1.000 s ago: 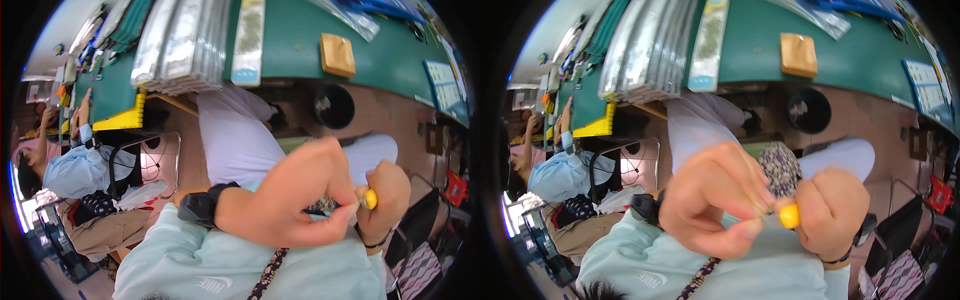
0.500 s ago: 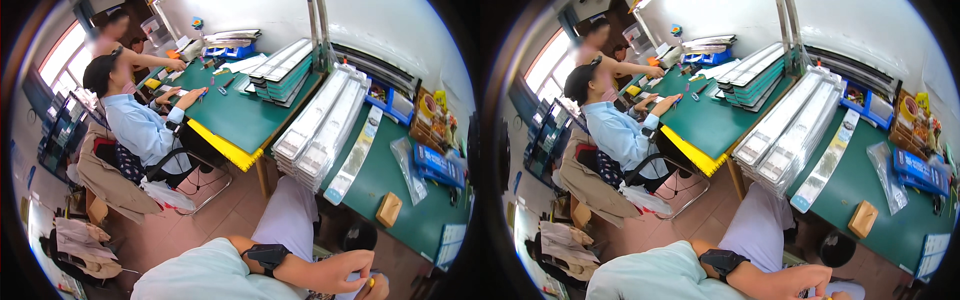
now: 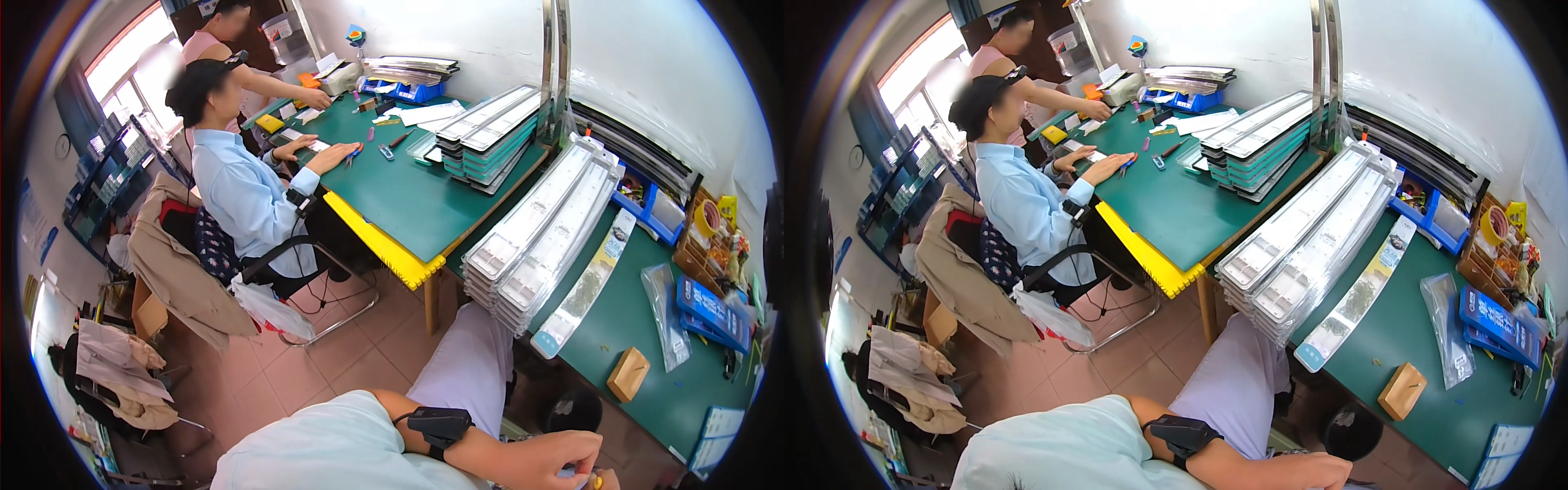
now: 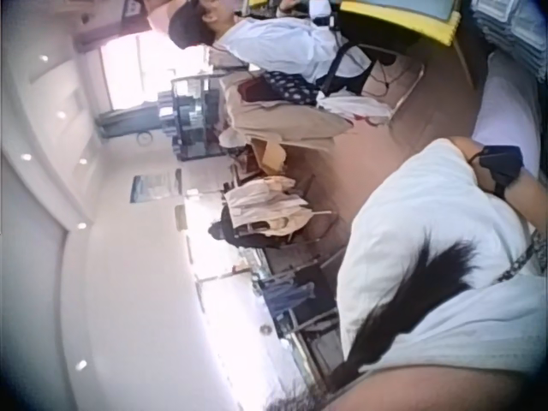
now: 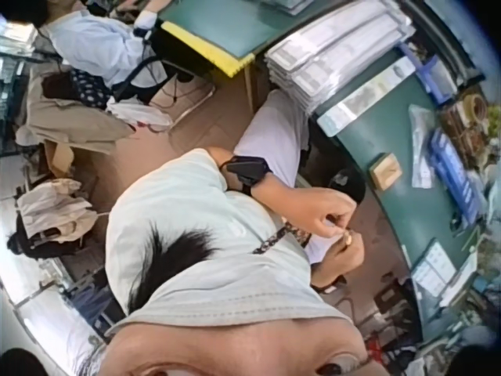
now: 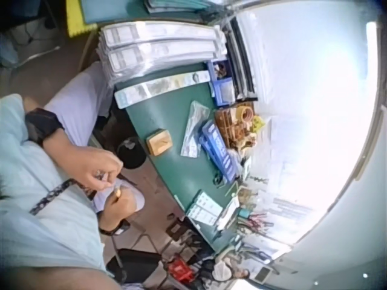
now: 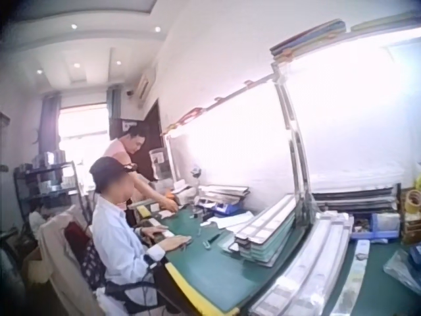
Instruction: Peeling and assembling small components or film strips at a workbench in a workshop.
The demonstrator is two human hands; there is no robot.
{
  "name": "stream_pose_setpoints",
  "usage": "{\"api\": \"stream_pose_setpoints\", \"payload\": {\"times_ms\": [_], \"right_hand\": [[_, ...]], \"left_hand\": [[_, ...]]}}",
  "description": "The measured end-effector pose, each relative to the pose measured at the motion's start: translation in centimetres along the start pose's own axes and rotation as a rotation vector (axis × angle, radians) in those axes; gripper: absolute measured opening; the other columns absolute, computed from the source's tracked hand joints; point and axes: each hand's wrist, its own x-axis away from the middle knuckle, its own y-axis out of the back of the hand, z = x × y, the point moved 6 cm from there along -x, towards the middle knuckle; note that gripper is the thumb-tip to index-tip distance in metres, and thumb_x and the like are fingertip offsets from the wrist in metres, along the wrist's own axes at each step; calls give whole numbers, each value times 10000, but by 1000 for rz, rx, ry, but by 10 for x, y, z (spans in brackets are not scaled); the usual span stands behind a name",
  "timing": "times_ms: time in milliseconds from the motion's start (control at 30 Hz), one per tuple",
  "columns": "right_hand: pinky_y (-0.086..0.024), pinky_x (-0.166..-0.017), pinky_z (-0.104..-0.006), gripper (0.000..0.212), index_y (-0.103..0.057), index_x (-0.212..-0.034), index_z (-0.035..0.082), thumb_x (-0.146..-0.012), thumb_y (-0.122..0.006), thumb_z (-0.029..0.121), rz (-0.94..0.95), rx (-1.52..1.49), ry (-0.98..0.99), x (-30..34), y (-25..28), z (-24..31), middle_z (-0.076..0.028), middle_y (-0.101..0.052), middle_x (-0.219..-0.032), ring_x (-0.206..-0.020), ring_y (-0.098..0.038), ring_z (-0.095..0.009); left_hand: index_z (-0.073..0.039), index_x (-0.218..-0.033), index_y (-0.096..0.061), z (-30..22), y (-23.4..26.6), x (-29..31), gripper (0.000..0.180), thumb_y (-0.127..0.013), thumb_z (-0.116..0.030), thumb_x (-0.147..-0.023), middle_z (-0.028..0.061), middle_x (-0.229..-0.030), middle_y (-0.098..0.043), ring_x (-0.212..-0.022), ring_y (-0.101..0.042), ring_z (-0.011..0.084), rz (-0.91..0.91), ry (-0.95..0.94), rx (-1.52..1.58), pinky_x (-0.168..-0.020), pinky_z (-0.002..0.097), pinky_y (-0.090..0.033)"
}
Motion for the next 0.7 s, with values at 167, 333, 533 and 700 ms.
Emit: {"api": "stream_pose_setpoints", "payload": {"times_ms": [167, 333, 533, 700], "right_hand": [[-384, -494, -400, 312, -534, -753, 11, -915, -441, 261, 80, 3, 29, -4, -1, 10, -159, -492, -634, -536, -481, -335], [-391, -503, -392, 281, -544, -783, 11, -907, -464, 250, 110, 46, 27, -1, -5, 3, -165, -505, -661, -559, -490, -338], [-363, -649, -410, 115, -517, -898, 3, -799, -516, 62, 96, 21, -111, 29, -11, -16, -167, -525, -790, -725, -500, -345], [-358, -512, -396, 82, -520, -844, -1, -778, -558, 29, -44, 42, -226, 9, -2, -17, -152, -523, -704, -579, -485, -340]], "left_hand": [[-16, -686, -474, -3, 2, 1, 152, -594, -92, -742, 104, -688, -478, -630, -477, 243, -11, -10, -18, -552, 322, -372], [-43, -706, -429, 4, 0, 8, 148, -575, -64, -703, 87, -770, -451, -752, -466, 261, -4, 24, -12, -654, 344, -374], [-61, -743, -468, 13, -4, 8, 133, -593, -67, -699, 76, -786, -454, -761, -452, 258, 24, 46, -41, -669, 333, -364], [-74, -751, -484, 7, -9, 6, 141, -610, -35, -699, 34, -732, -489, -718, -483, 229, 123, -41, 42, -651, 322, -369]]}}
